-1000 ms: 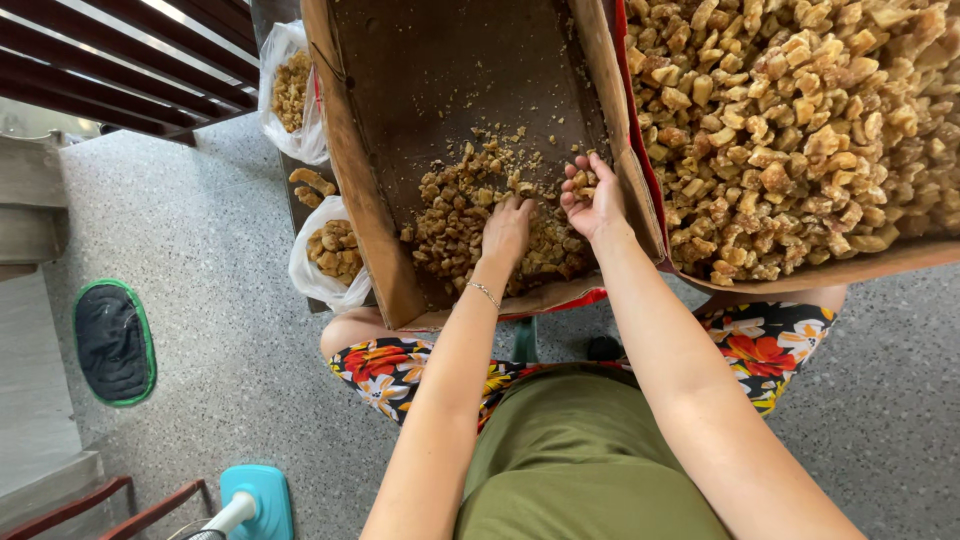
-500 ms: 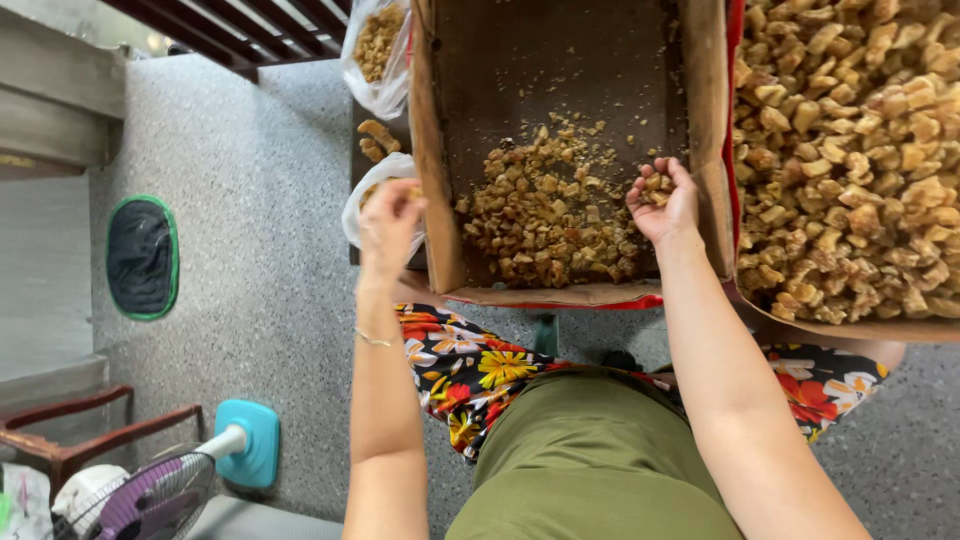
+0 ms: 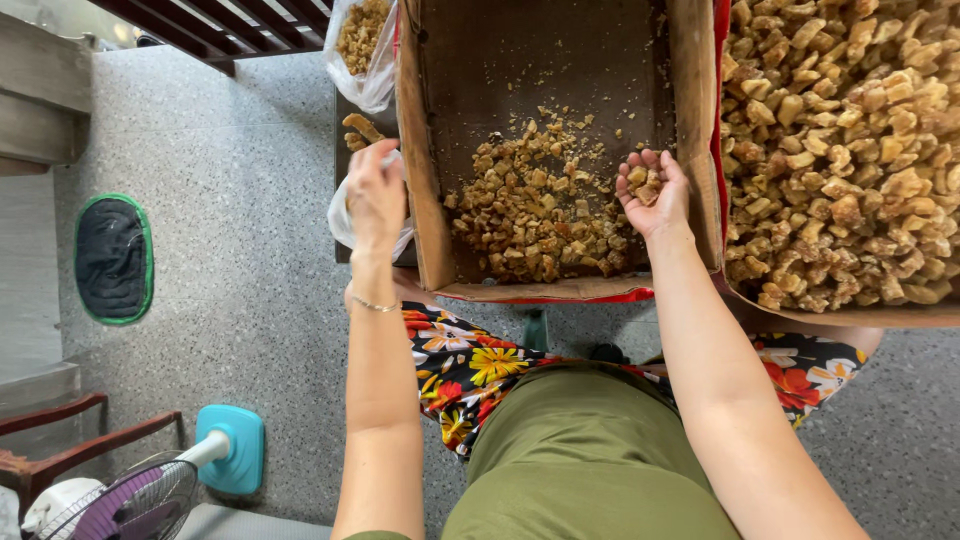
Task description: The person sits and sorts dried fruit pieces by hand, picking them from a cardboard box and transferring them into a larger container. They repeatedly scoop and move the pieces, occasionally breaking up clumps.
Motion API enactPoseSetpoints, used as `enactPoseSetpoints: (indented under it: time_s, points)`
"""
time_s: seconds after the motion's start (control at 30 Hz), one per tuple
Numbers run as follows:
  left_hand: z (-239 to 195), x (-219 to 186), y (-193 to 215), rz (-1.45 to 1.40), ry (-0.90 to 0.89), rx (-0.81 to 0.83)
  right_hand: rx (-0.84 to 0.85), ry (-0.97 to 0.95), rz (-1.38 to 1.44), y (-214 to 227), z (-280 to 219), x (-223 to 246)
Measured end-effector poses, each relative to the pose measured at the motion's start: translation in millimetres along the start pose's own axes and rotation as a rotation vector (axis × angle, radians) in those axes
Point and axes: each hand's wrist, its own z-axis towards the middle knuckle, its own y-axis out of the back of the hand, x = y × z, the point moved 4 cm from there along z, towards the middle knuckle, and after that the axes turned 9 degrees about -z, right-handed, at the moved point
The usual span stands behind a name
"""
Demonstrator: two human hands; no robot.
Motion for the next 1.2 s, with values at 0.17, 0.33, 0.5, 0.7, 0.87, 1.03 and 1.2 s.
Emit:
enactPoseSetpoints:
  time_s: [0.17, 0.33, 0.5, 0.7, 0.87, 1.03, 1.2]
  points:
    - [15.5, -5.5, -106.9, -0.214, 0.249, 0.334, 0.022, -0.002, 0.016, -12.7, -15.5, 3.1]
    - [-14.3, -19.7, -202.8, -0.077, -0.104, 0.623, 0.018, 0.003, -0.026, -15.5, -15.4, 1.3]
    - [-35.7, -37.3, -245.6, 0.221, -0.16, 0.785, 0.014, -0.002, -0.039, -10.0, -8.9, -1.9]
    - [-43.9, -26.2, -251.4, 0.236, -0.141, 0.687, 0.039, -0.037, -0.052, -6.0, -0.8, -8.0]
    - [-48.2, -41.1, -248.1, 0.34, -0.283, 0.763, 0.04, -0.052, -0.029, -6.2, 0.0, -10.3]
    - [-50.1, -35.8, -252.5, 0.211, -0.184, 0.71, 0.077, -0.04, -0.026, -8.6, -1.7, -10.2]
    - [-25.5, -24.0, -243.4, -0.218, 0.098, 0.602, 0.092, -0.061, -0.065, -23.5, -13.2, -7.4]
